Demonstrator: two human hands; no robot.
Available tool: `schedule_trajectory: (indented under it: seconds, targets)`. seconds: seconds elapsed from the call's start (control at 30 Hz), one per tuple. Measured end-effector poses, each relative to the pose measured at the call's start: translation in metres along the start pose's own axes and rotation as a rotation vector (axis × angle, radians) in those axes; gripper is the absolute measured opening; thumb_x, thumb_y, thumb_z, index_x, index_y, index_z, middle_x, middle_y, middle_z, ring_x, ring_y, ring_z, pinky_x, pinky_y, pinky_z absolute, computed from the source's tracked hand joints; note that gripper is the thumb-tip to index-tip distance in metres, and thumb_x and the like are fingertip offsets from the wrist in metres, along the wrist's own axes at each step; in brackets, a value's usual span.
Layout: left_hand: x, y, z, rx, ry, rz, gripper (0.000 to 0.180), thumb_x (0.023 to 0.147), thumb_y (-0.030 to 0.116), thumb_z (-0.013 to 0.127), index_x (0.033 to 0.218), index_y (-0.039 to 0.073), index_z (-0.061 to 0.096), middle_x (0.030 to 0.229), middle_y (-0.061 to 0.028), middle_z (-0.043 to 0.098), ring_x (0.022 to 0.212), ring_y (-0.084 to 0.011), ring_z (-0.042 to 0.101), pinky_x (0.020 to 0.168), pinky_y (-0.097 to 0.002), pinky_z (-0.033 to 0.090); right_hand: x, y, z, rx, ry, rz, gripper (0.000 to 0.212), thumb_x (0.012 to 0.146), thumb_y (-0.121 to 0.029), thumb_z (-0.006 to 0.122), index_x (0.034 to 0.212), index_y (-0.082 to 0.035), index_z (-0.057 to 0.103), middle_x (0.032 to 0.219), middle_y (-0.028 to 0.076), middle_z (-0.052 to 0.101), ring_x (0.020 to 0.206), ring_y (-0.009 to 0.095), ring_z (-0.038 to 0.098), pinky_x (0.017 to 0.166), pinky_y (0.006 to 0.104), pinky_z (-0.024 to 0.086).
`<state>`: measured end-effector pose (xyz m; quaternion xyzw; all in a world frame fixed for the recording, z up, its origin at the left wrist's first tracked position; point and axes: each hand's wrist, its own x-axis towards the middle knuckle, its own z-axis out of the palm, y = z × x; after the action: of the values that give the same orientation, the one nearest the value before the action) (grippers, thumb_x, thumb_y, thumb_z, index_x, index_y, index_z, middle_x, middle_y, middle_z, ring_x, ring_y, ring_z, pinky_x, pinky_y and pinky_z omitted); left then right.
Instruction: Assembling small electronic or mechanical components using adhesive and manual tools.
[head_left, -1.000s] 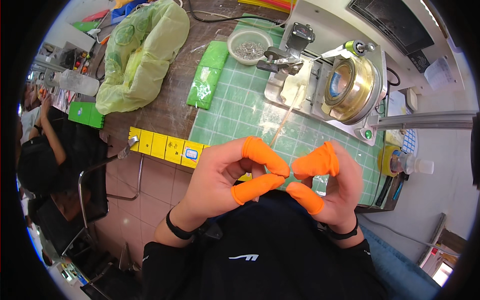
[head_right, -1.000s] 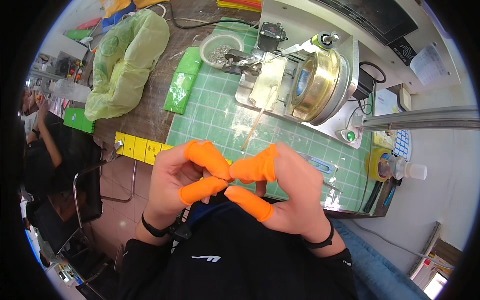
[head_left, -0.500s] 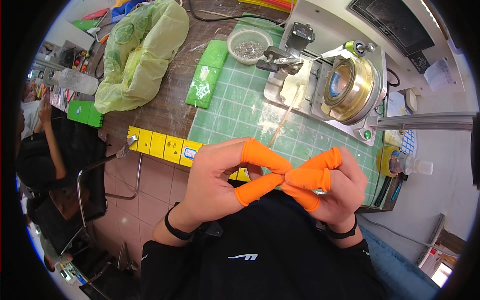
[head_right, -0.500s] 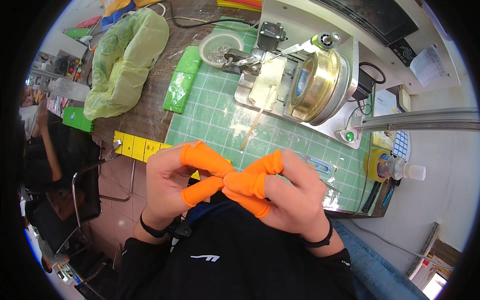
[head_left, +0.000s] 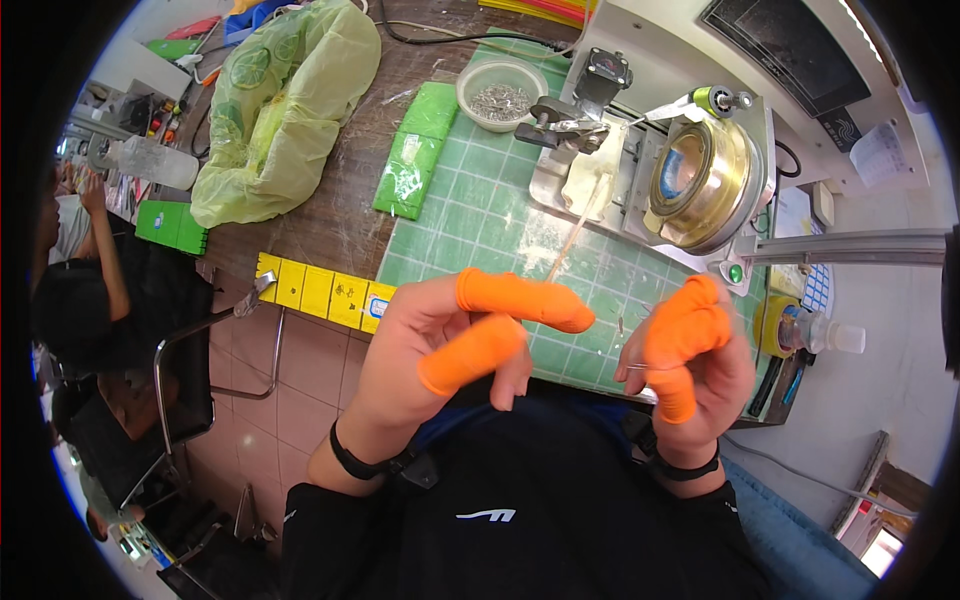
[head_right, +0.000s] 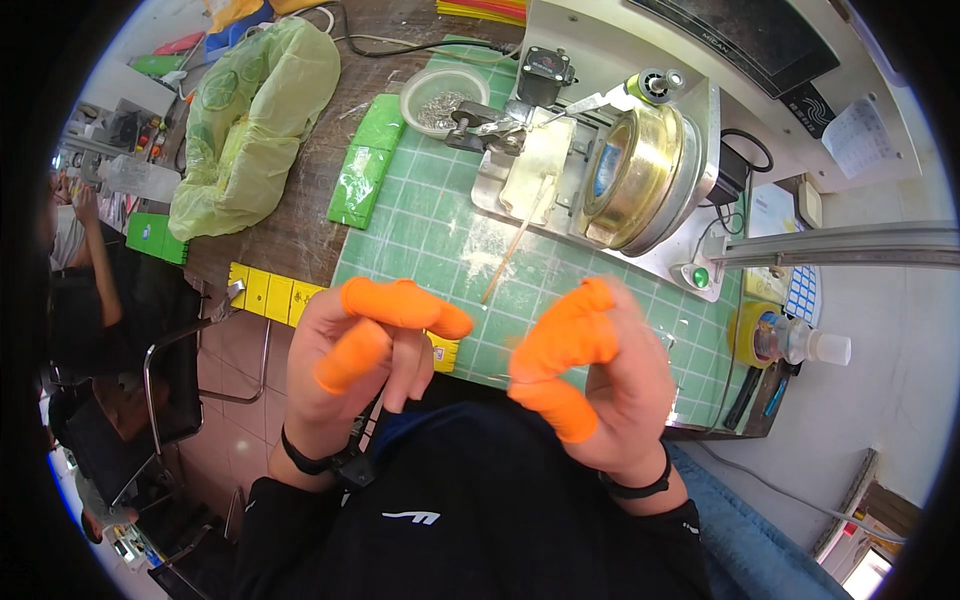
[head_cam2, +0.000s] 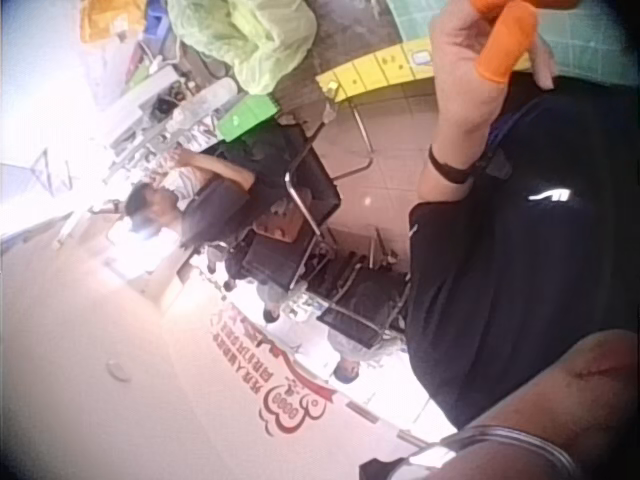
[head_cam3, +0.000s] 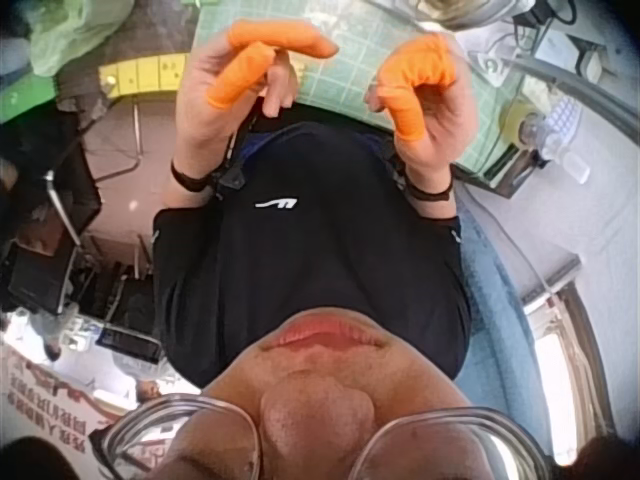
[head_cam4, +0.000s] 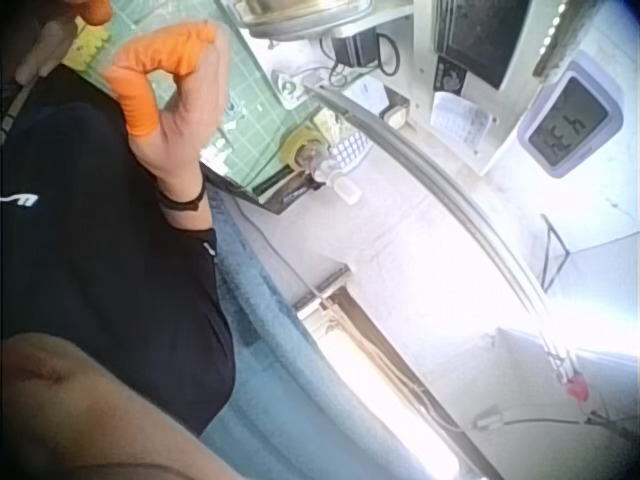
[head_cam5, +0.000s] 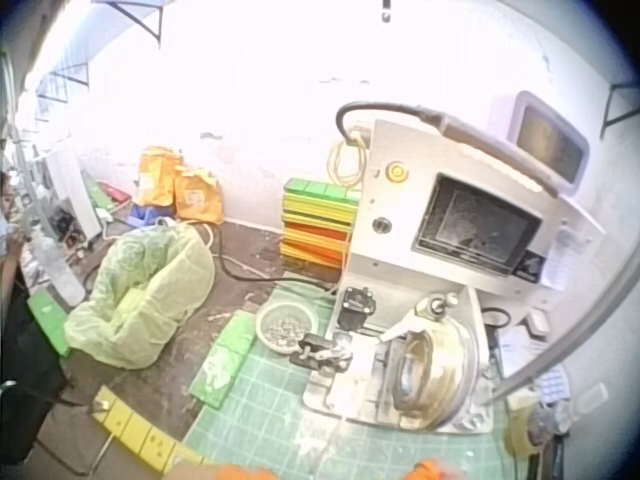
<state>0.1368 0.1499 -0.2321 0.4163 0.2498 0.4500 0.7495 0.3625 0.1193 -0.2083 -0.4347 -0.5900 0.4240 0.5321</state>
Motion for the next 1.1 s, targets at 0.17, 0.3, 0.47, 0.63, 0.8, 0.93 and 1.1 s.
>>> schedule_trajectory:
  seconds: [0.17,0.3,0.47,0.63,0.8,0.93,1.1]
  targets:
    - [0.002,-0.006,-0.003,-0.547,-0.157,-0.035,0.054,0.110,0.029,0.037,0.142,-0.014,0.043,0.110,-0.0297,0.068,0.053,-0.0152,0.060,0.060,-0.0298,0.053,0.014,-0.001,0.002,0.331,0.033,-0.044,0.014,0.097,-0.011,0.063,0.101,-0.004,0.052,0.124,0.026,0.060,0.109,0.034,0.063,0.095,0.0449,0.051]
    - [0.000,-0.002,-0.001,-0.564,-0.258,-0.078,0.061,0.109,0.032,0.039,0.144,-0.018,0.035,0.092,-0.0287,0.067,0.043,-0.0155,0.057,0.048,-0.0330,0.051,0.014,-0.002,0.002,0.390,-0.077,0.043,0.030,0.103,-0.019,0.054,0.123,-0.001,0.042,0.139,0.035,0.050,0.129,0.050,0.053,0.104,0.0548,0.047]
    - [-0.002,0.011,0.006,-0.474,-0.212,-0.198,0.055,0.107,0.021,0.039,0.141,-0.021,0.035,0.069,-0.0227,0.064,0.038,-0.0167,0.056,0.045,-0.0313,0.051,0.012,-0.007,0.010,0.510,-0.191,0.111,0.021,0.103,-0.022,0.055,0.108,-0.005,0.043,0.136,0.044,0.047,0.125,0.055,0.054,0.106,0.0611,0.044]
    - [-0.005,0.015,0.011,-0.488,-0.155,-0.240,0.051,0.106,0.016,0.038,0.139,-0.023,0.037,0.059,-0.0177,0.061,0.035,-0.0157,0.054,0.041,-0.0298,0.048,0.010,-0.011,0.008,0.533,-0.205,0.200,0.024,0.099,-0.023,0.061,0.100,-0.008,0.042,0.136,0.044,0.048,0.127,0.054,0.054,0.108,0.0613,0.043]
    - [-0.004,0.009,0.007,-0.454,-0.244,-0.192,0.045,0.101,0.006,0.045,0.135,-0.023,0.042,0.061,-0.0196,0.063,0.035,-0.0146,0.053,0.040,-0.0286,0.047,0.010,-0.004,-0.001,0.602,-0.342,0.191,0.018,0.098,-0.007,0.062,0.103,-0.004,0.046,0.146,0.039,0.042,0.135,0.043,0.049,0.112,0.0494,0.036]
    - [-0.005,0.011,0.012,-0.420,-0.141,-0.238,0.040,0.097,0.000,0.047,0.132,-0.021,0.048,0.064,-0.0223,0.065,0.035,-0.0147,0.054,0.040,-0.0286,0.047,0.012,-0.006,0.006,0.660,-0.279,0.224,0.017,0.097,-0.009,0.063,0.100,-0.005,0.047,0.145,0.039,0.044,0.134,0.043,0.050,0.112,0.0508,0.036]
    - [-0.004,0.013,0.014,-0.371,-0.104,-0.254,0.033,0.095,-0.004,0.047,0.124,-0.018,0.055,0.069,-0.0258,0.067,0.035,-0.0163,0.054,0.038,-0.0286,0.049,0.015,-0.002,0.005,0.604,-0.322,0.164,0.017,0.098,-0.012,0.064,0.098,-0.005,0.049,0.143,0.040,0.046,0.134,0.045,0.051,0.112,0.0526,0.037]
